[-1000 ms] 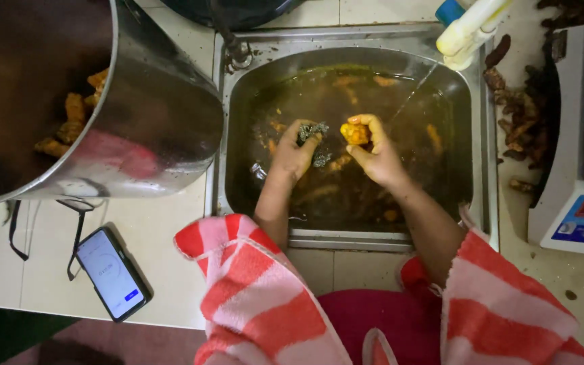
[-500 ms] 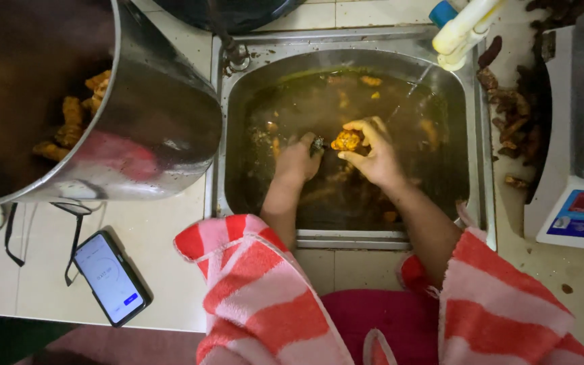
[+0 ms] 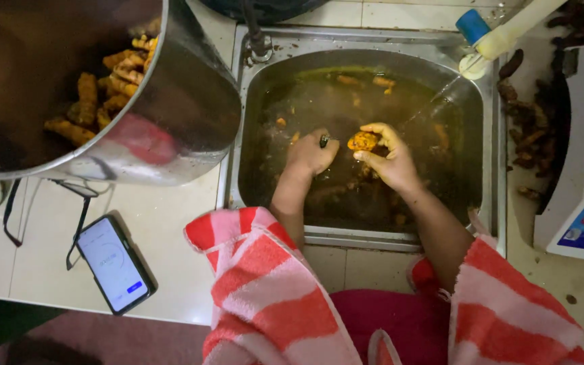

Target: Washing turmeric roots in a sink filled with water

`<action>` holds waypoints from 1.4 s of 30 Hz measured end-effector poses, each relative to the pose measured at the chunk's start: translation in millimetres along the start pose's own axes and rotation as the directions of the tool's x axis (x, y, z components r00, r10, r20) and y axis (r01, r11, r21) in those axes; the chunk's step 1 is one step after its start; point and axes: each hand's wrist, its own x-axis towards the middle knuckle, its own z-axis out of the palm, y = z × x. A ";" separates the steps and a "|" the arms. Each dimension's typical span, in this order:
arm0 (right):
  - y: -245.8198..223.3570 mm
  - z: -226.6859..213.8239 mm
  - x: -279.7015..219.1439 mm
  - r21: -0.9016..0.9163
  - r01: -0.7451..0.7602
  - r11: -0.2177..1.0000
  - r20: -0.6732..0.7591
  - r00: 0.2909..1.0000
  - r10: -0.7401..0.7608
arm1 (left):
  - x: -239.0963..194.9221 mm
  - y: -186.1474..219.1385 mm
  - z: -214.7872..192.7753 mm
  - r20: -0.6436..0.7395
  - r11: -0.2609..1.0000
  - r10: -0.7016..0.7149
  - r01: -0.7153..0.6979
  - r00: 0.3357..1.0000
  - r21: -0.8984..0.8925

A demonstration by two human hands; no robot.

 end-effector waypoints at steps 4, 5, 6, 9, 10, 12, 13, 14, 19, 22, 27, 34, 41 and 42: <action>1.5 -9.1 1.0 0.001 -0.049 0.999 -0.026 0.998 0.049 | 5.1 5.5 6.9 0.028 0.995 0.032 -0.035 0.999 0.094; 4.4 -12.2 -0.3 -0.176 -0.133 0.975 -0.090 0.989 0.119 | 4.5 6.6 10.5 0.087 0.991 -0.028 0.016 0.996 0.135; 7.6 -13.7 -2.8 -0.340 -0.223 0.914 -0.161 0.971 0.178 | 2.0 6.2 14.5 0.143 0.982 -0.094 0.068 0.985 0.179; 103.4 -58.3 3.7 -0.742 -0.254 0.621 -0.178 0.967 0.183 | 4.1 9.8 26.0 0.130 0.940 -0.137 0.088 0.982 0.329; 104.5 -61.8 4.1 -0.739 -0.257 0.623 -0.179 0.966 0.187 | 2.0 12.4 24.8 0.133 0.939 -0.140 0.089 0.981 0.333; 105.2 -71.1 5.5 -0.758 -0.397 0.517 -0.248 0.909 0.335 | -2.0 19.6 22.3 0.224 0.920 -0.233 0.140 0.946 0.366; 92.2 -64.9 5.3 -0.757 -0.398 0.518 -0.248 0.909 0.336 | 7.6 11.5 39.2 0.225 0.920 -0.234 0.140 0.946 0.367; 78.8 -59.7 4.7 -0.773 -0.379 0.508 -0.220 0.912 0.346 | 17.0 4.0 56.6 0.250 0.901 -0.235 0.114 0.939 0.418; 48.5 -42.6 -22.9 -0.789 -0.446 0.421 -0.172 0.820 0.546 | -26.9 44.7 29.5 0.251 0.930 -0.177 0.078 0.952 0.358; 47.5 -44.2 -44.7 -0.861 -0.378 0.340 -0.028 0.704 0.710 | -90.0 99.0 -10.0 0.342 0.816 -0.056 -0.154 0.938 0.558; 26.2 -44.1 -63.1 -0.887 -0.129 0.443 0.288 0.596 0.750 | -21.7 -9.6 92.6 0.407 0.938 -0.027 -0.118 0.913 0.327; 12.4 -50.8 -62.9 -0.611 -0.216 0.761 0.432 0.715 0.549 | 7.1 -24.2 119.1 0.492 0.853 -0.076 -0.199 0.867 0.483; -22.7 -56.4 -46.1 -0.603 -0.280 0.747 0.507 0.588 0.630 | 24.9 -53.7 104.4 0.571 0.951 -0.080 -0.110 0.817 0.290; -25.7 -58.3 -44.1 -0.714 -0.301 0.632 0.429 0.524 0.735 | 41.5 -75.6 119.8 0.607 0.977 -0.110 -0.028 0.787 0.212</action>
